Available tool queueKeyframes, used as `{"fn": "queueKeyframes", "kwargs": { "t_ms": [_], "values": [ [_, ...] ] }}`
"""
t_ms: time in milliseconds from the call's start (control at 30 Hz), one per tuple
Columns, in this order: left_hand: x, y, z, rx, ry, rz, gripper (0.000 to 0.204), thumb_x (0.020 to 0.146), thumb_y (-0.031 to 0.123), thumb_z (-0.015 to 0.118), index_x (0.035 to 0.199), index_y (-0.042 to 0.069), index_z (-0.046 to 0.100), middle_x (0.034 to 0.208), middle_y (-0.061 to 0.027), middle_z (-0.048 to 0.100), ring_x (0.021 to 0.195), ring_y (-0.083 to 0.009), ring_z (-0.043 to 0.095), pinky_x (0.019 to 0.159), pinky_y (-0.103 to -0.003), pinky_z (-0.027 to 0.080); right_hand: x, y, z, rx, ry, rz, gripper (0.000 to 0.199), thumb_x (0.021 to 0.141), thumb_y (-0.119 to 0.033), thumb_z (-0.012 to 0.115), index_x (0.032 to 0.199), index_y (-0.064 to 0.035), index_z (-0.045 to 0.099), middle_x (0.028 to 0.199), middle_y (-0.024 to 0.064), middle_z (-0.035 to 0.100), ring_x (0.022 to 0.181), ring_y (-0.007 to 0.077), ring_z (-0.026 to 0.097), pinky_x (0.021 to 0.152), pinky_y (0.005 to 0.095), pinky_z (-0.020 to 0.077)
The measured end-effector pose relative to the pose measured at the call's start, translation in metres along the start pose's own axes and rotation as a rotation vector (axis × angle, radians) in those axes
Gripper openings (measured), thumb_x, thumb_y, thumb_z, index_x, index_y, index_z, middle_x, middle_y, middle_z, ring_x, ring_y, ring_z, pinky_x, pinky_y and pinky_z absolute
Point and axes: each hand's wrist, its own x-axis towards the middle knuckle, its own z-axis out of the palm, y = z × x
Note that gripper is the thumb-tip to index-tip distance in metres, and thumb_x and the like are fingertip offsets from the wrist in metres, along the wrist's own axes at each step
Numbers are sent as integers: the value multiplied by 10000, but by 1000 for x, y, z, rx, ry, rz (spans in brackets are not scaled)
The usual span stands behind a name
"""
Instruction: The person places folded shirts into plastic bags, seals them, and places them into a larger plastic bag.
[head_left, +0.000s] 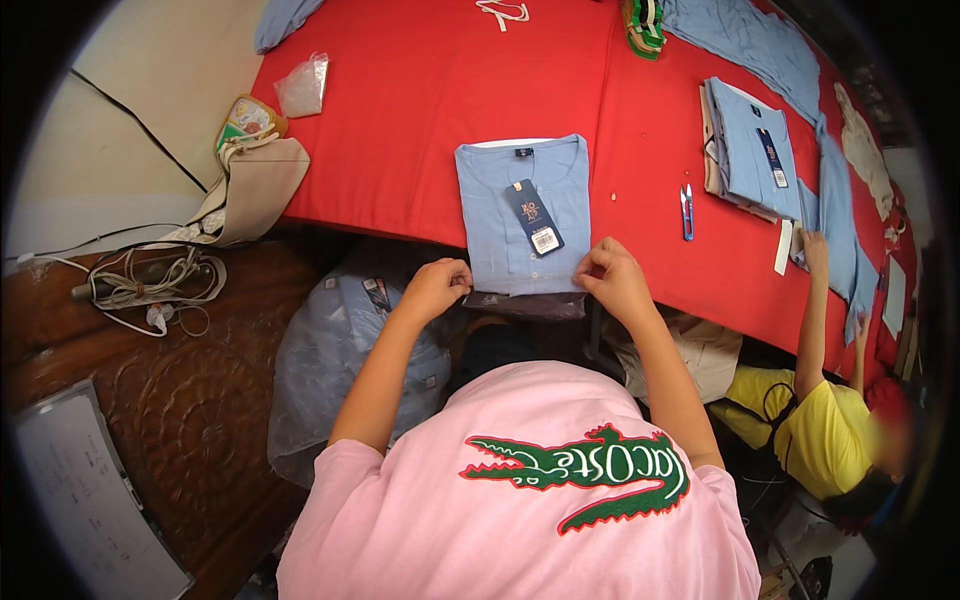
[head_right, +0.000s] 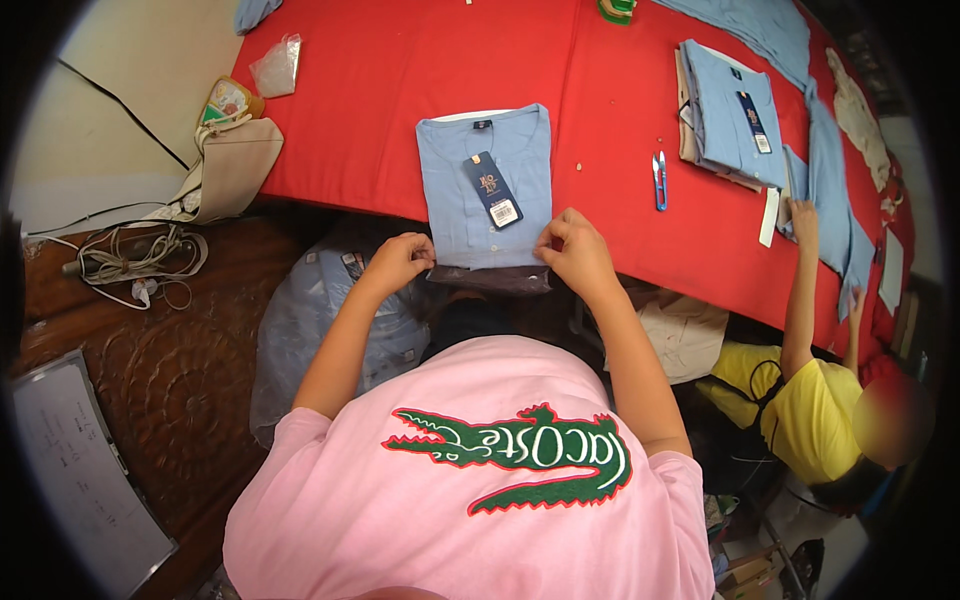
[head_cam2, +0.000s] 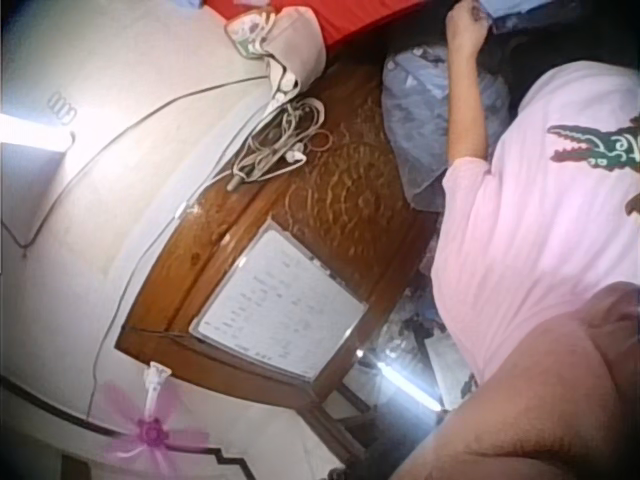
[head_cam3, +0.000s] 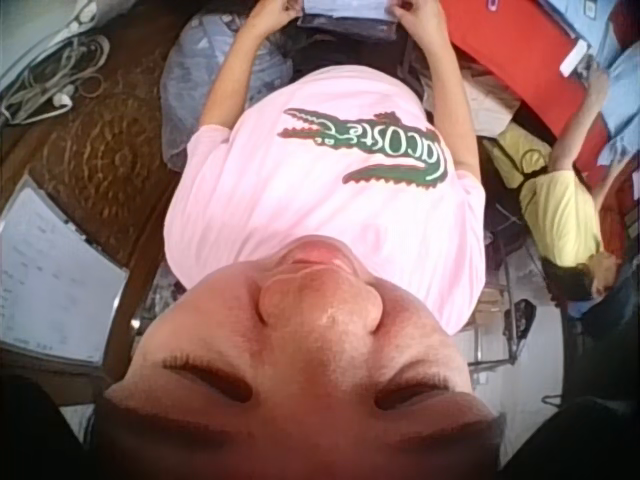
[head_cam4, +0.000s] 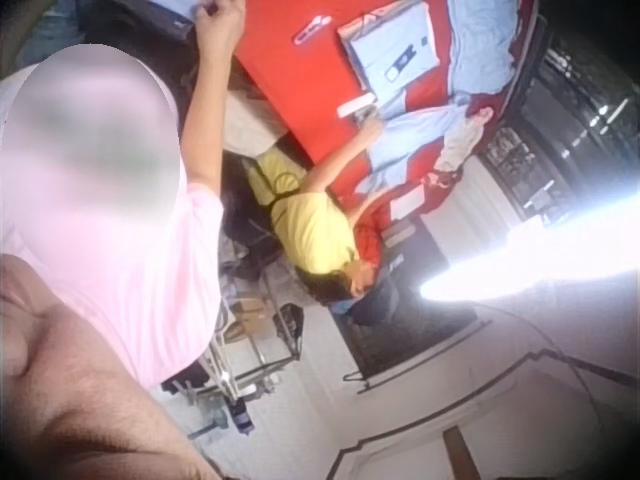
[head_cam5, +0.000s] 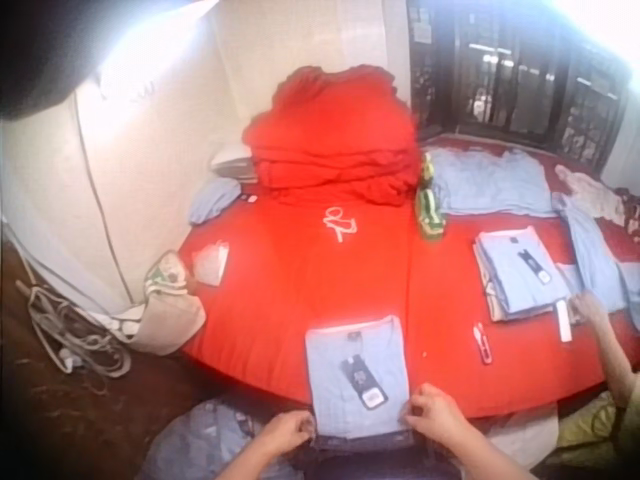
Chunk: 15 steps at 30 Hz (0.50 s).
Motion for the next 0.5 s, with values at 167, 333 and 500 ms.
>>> {"fn": "queueKeyframes", "kwargs": {
  "t_ms": [167,333,500],
  "values": [
    [6,10,-3,162,280,168,84,791,-4,720,857,34,685,839,-108,683,777,-287,700,717,-398,542,-5,-1,4,-27,24,8,113,777,-10,795,855,5,715,826,75,573,766,204,598,711,335,493],
    [13,32,-6,169,419,184,81,826,41,749,870,36,682,867,-106,680,771,-291,680,741,-405,536,4,2,7,61,197,52,99,788,-25,786,852,-2,714,835,94,603,723,219,610,684,356,497],
    [20,43,0,174,472,195,102,838,58,752,907,36,681,924,-95,668,777,-278,676,768,-421,538,10,19,3,278,197,155,136,876,-80,778,880,9,675,885,97,676,684,185,653,620,313,519]
  ]
}}
